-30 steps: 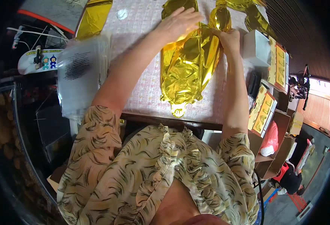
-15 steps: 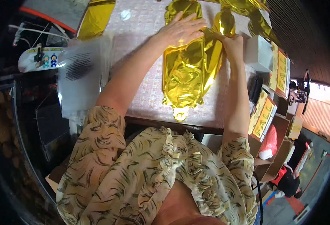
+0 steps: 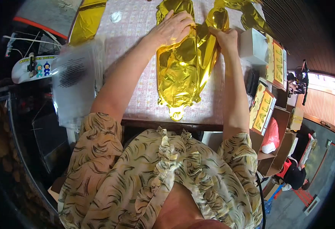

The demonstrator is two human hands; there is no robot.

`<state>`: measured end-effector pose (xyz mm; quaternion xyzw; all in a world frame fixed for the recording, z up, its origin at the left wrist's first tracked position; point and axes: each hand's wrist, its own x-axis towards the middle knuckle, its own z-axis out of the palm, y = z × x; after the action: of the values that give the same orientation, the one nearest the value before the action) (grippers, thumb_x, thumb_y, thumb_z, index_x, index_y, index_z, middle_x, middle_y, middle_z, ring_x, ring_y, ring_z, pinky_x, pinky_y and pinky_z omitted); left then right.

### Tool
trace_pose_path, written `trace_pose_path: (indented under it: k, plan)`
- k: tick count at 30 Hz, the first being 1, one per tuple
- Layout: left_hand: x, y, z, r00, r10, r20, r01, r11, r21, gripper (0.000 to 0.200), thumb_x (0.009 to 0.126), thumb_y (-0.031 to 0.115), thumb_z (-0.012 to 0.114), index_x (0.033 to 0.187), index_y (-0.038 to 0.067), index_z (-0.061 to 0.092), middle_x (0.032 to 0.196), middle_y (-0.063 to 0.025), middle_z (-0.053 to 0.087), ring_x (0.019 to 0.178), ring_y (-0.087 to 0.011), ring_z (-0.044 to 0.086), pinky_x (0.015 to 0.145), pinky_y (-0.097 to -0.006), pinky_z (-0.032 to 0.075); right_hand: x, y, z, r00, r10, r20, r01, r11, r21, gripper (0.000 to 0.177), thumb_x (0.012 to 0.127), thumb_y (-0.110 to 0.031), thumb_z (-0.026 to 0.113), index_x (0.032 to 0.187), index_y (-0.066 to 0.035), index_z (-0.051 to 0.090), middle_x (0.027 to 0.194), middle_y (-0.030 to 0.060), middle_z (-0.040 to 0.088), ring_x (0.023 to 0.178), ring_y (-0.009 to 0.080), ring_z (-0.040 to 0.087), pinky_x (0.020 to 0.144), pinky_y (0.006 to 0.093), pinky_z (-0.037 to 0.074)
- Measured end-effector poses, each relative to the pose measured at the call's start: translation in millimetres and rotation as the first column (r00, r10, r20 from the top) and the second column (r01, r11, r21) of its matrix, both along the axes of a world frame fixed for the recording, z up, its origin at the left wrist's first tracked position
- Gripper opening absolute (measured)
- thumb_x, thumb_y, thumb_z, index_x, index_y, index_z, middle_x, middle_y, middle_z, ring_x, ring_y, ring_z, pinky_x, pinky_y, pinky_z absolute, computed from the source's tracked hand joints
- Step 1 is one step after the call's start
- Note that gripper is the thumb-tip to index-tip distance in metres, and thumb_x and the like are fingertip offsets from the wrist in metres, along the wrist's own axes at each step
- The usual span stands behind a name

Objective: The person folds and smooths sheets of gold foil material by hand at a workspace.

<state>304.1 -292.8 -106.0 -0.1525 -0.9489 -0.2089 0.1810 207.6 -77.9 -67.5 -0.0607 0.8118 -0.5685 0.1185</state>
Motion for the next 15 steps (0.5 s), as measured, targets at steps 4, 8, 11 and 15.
trace_pose_path:
  k: [4, 8, 11, 15]
  plan:
    - [-1.3, -1.0, -4.6, 1.0, 0.004, -0.011, -0.004, 1.0, -0.01, 0.027, 0.106, 0.023, 0.05, 0.128, 0.011, 0.06, 0.134, -0.0054, 0.055, 0.13, -0.0242, 0.053, 0.12, -0.0569, 0.03, 0.6, -0.1, 7.0, 0.999, -0.018, 0.037, 0.018, 1.0, 0.013, 0.023, 0.08, -0.013, 0.087, 0.085, 0.005, 0.074, 0.076, 0.0093, 0.073, 0.056, 0.0155, 0.066, 0.047, 0.0304, 0.048]
    - [-2.3, -1.1, -9.1, 0.999, 0.007, -0.044, -0.007, 1.0, -0.002, 0.027, 0.105, 0.023, 0.051, 0.128, 0.011, 0.059, 0.132, -0.0064, 0.057, 0.128, -0.025, 0.054, 0.119, -0.0552, 0.031, -3.4, 7.2, 14.8, 0.999, 0.041, -0.027, -0.041, 0.999, -0.017, 0.024, 0.081, -0.015, 0.086, 0.09, 0.004, 0.074, 0.082, 0.0086, 0.074, 0.063, 0.0144, 0.069, 0.05, 0.0293, 0.05]
    - [-1.7, -0.2, -5.5, 1.0, 0.024, -0.004, -0.024, 1.0, 0.02, 0.03, 0.103, 0.022, 0.053, 0.129, 0.01, 0.058, 0.132, -0.0078, 0.056, 0.128, -0.0254, 0.054, 0.119, -0.0536, 0.031, 0.1, 11.1, 32.0, 0.992, 0.118, 0.04, -0.12, 0.991, 0.065, 0.027, 0.086, -0.018, 0.083, 0.099, 0.004, 0.074, 0.087, 0.0084, 0.075, 0.066, 0.0131, 0.069, 0.055, 0.0292, 0.054]
    - [-2.3, 1.3, -3.5, 0.999, 0.035, 0.023, -0.036, 0.999, 0.033, 0.032, 0.101, 0.021, 0.054, 0.131, 0.01, 0.056, 0.131, -0.0092, 0.056, 0.128, -0.0271, 0.054, 0.119, -0.0529, 0.031, 27.2, -1.2, 49.8, 0.976, 0.207, -0.066, -0.202, 0.977, 0.065, 0.028, 0.093, -0.02, 0.076, 0.11, 0.003, 0.075, 0.087, 0.0066, 0.074, 0.064, 0.011, 0.065, 0.06, 0.0297, 0.059]
